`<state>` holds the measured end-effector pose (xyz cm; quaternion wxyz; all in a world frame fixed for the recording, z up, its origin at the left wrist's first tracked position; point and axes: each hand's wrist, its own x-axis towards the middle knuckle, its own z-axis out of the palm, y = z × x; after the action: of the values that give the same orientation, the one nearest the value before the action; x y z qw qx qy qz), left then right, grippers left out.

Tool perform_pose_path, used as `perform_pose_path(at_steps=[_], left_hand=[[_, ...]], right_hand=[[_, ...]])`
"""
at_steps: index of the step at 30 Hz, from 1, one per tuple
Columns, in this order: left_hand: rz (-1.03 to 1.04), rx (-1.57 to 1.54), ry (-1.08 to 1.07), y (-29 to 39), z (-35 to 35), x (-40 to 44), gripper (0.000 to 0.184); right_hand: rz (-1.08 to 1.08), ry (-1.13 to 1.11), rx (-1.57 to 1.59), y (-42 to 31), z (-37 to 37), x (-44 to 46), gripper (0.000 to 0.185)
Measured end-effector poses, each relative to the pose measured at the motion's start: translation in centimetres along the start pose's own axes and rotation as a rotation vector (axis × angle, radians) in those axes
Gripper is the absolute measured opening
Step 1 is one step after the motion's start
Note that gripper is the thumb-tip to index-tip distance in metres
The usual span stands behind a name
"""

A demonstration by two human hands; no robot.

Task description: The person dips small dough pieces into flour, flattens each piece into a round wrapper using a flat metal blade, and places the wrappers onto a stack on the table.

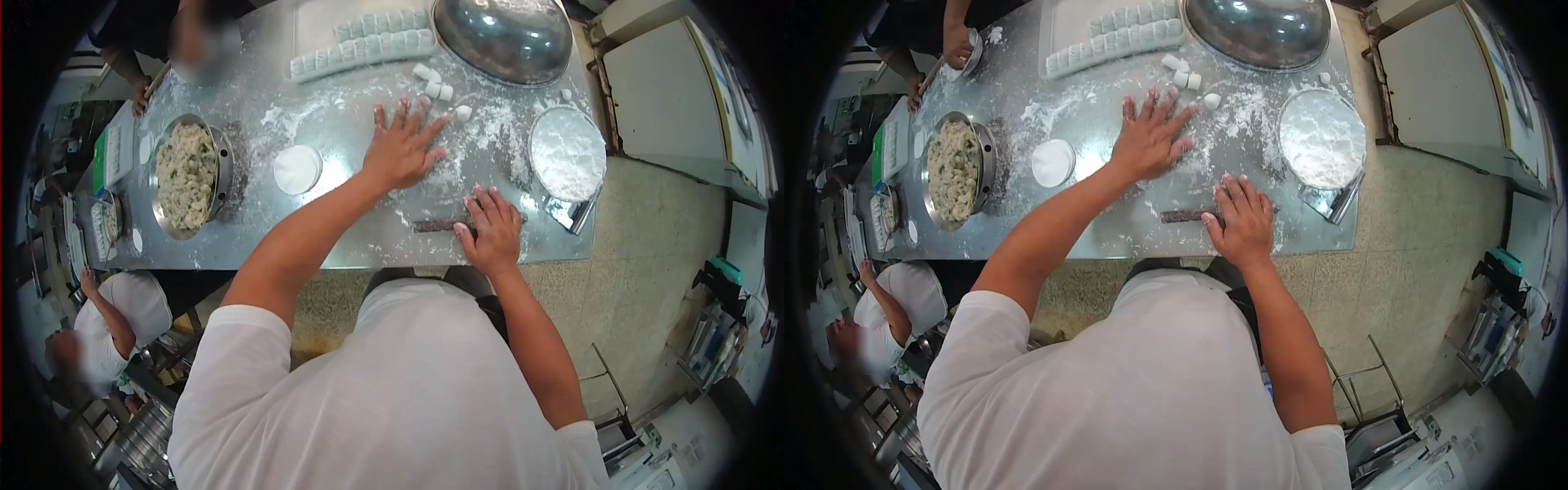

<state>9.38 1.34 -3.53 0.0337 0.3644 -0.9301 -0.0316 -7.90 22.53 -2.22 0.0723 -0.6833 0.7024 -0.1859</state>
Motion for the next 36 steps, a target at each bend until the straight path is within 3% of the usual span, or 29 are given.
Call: perform_pose_path(at_steps=[8, 11, 13, 16, 18, 20, 21, 22, 24, 28, 31, 36], left_hand=[[0.02, -0.16, -0.096, -0.9, -0.5, 1.4, 0.066], [-0.084, -0.39, 0.041, -1.1, 1.0, 1.1, 0.064], [-0.029, -0.022, 0.102, 0.1, 0.2, 1.2, 0.059], [0.109, -0.013, 0.104, -0.1, -0.5, 1.1, 0.053], [0.133, -0.067, 0.234, -0.9, 0.8, 1.0, 0.046], [0.036, -0.437, 0.189, -2.0, 1.3, 1.0, 0.042], [-0.004, -0.769, 0.163, -3.1, 1.2, 1.1, 0.034], [0.009, -0.772, 0.157, -3.3, -0.2, 0.3, 0.034], [-0.006, -0.483, 0.004, -2.6, -4.2, -2.3, 0.025], [-0.068, -0.506, -0.133, -1.7, -5.0, -3.7, 0.019], [-0.171, -0.958, -0.239, 1.0, -4.5, -3.2, 0.019], [-0.157, -0.916, -0.303, 4.0, -3.9, -3.2, 0.02]], right_hand=[[-0.002, 0.055, 0.005, 0.4, 0.2, 0.6, 0.048], [0.006, 0.04, 0.02, 0.0, 0.3, 0.2, 0.047], [-0.009, 0.058, 0.012, 0.1, 0.2, 0.4, 0.047], [-0.023, 0.057, -0.012, 0.1, 0.3, 0.5, 0.047], [-0.027, 0.066, -0.009, -0.1, 0.3, 0.6, 0.047], [-0.007, 0.066, -0.018, 0.1, 0.1, 0.3, 0.047], [-0.011, 0.073, 0.001, 0.2, 0.2, 0.4, 0.047], [-0.012, 0.076, 0.024, 0.2, 0.2, 0.3, 0.047], [0.003, 0.083, 0.03, 0.3, 0.3, 0.2, 0.047], [-0.001, 0.068, 0.057, 0.3, 0.2, 0.2, 0.046], [-0.025, 0.032, 0.067, 0.7, 0.1, -0.2, 0.052], [0.033, -0.068, -0.116, 0.1, 0.2, 2.8, 0.068]])
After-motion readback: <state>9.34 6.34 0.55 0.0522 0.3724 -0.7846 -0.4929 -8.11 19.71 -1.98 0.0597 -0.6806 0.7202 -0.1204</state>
